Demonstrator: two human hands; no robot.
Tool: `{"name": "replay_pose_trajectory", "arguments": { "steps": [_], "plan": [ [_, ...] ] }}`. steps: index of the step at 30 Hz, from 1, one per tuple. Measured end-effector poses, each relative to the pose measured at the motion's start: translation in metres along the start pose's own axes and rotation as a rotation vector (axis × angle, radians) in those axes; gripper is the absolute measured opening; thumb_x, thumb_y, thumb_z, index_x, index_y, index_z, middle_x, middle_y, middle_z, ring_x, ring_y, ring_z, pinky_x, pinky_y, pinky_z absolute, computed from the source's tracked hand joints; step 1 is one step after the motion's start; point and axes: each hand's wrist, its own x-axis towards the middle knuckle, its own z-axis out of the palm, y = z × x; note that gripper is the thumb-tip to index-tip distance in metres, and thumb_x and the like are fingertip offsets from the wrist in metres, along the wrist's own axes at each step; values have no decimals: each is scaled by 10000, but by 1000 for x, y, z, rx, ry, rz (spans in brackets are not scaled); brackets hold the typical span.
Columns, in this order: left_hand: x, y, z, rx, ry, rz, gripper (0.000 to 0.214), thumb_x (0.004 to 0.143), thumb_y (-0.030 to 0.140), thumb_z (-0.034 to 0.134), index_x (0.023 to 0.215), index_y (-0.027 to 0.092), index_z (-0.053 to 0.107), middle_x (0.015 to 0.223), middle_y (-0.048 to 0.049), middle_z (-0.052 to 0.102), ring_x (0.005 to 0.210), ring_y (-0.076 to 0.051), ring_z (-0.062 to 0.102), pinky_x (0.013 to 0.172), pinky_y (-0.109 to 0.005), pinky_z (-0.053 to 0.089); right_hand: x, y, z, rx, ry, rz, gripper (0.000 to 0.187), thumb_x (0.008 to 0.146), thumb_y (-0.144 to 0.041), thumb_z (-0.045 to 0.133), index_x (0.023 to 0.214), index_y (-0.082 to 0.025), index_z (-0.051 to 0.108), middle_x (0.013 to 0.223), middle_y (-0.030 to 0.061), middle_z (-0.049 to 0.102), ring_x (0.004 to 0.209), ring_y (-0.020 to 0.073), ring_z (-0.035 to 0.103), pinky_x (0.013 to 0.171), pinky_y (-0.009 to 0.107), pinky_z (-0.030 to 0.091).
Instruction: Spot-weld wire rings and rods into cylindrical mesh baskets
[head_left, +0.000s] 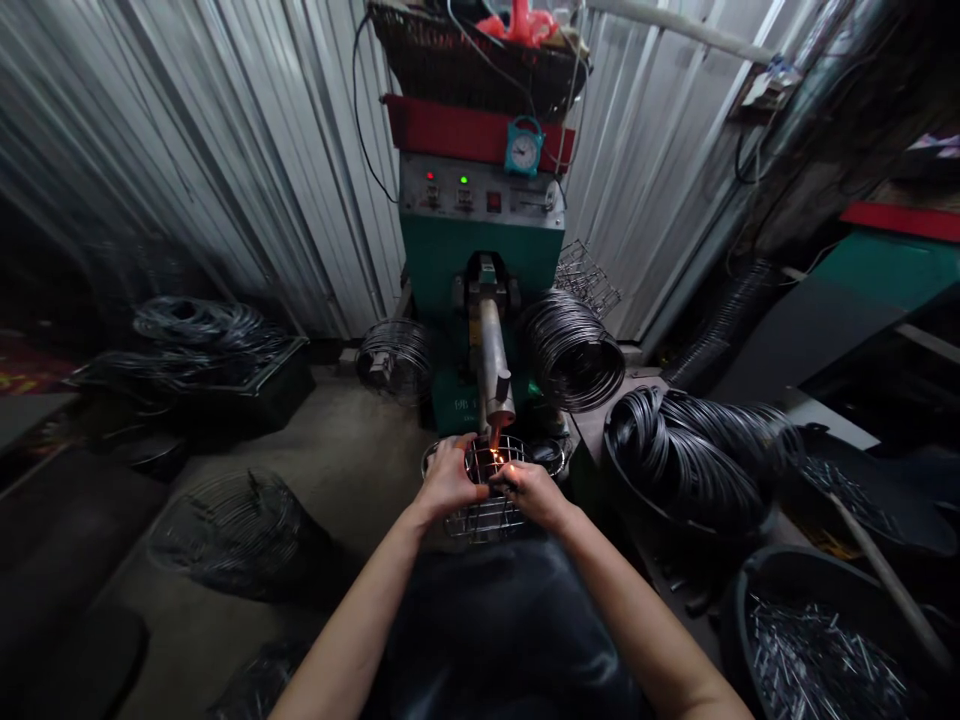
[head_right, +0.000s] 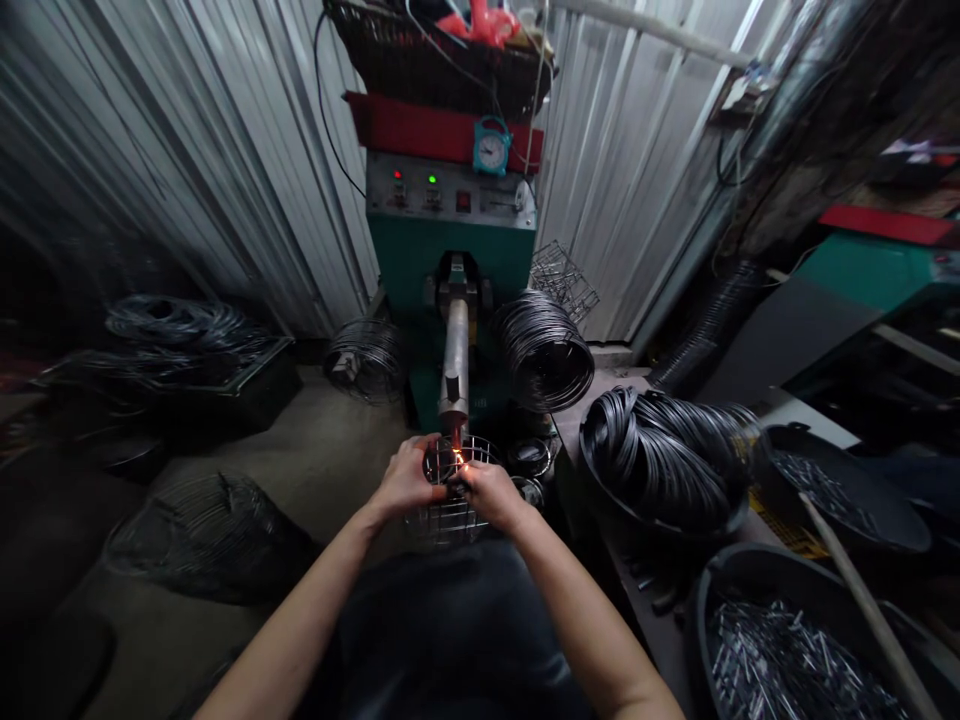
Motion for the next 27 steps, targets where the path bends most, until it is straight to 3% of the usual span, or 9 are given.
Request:
{"name": "replay_pose_trajectory", "arguments": {
  "steps": [4, 8, 13, 16, 18, 21, 23, 27],
  "plan": [
    [3, 1, 1, 42, 65, 5, 788, 500, 341, 719, 1230, 218, 449, 1171, -96, 528, 1111, -299, 476, 923, -408, 385, -1, 1, 5, -104, 3, 60, 281, 772, -44, 533, 957, -210, 663, 944, 44, 673, 851, 156, 638, 752, 233, 476],
    [14, 0, 0, 50, 70, -31, 780, 522, 386, 705, 1234, 181, 461, 1186, -127, 530, 1114, -324, 477, 908, -416, 387, 9, 4, 6, -157, 16, 123, 244, 785, -76, 543, 938, -218, 670, 965, 46, 673, 880, 170, 636, 756, 235, 474],
    [16, 1, 1, 51, 81, -68, 759, 527, 323, 691, 1236, 186, 460, 1186, -119, 533, 1121, -305, 476, 913, -390, 384, 4, 0, 10, -68, 145, 158, 283, 780, -109, 567, 1013, -246, 648, 1083, 43, 635, 925, 169, 624, 799, 256, 478],
    [13, 4, 1, 59, 127, -90, 794, 519, 338, 702, 1253, 188, 437, 1212, -115, 513, 1156, -311, 445, 939, -418, 369, -17, -4, 14, 117, 313, 184, 330, 771, -187, 595, 1097, -237, 597, 1121, 63, 604, 970, 181, 599, 844, 295, 472],
    [16, 4, 1, 55, 143, -103, 813, 506, 353, 721, 1251, 198, 434, 1216, -109, 513, 1165, -308, 438, 947, -426, 365, -36, -4, 19, 295, 388, 284, 313, 753, -235, 610, 1063, -213, 582, 1022, 58, 630, 926, 181, 598, 816, 307, 482],
    [26, -1, 0, 29, 114, -172, 819, 491, 377, 740, 1237, 205, 450, 1211, -114, 527, 1158, -305, 457, 937, -411, 378, -65, 5, 29, 566, 393, 567, 247, 720, -304, 617, 932, -188, 565, 774, 10, 622, 704, 143, 584, 625, 253, 488],
    [33, -3, -1, 22, 101, -208, 810, 503, 406, 733, 1234, 194, 456, 1222, -131, 524, 1159, -311, 461, 931, -411, 383, -83, 13, 36, 742, 372, 746, 224, 721, -359, 588, 857, -187, 546, 616, -34, 541, 542, 106, 515, 469, 201, 412],
    [40, -1, 0, 32, 107, -206, 827, 510, 459, 727, 1238, 174, 458, 1237, -153, 515, 1170, -335, 451, 926, -433, 386, -111, 29, 42, 1059, 432, 914, 233, 687, -394, 585, 807, -199, 542, 540, -59, 444, 440, 84, 431, 374, 177, 301]
  ]
}}
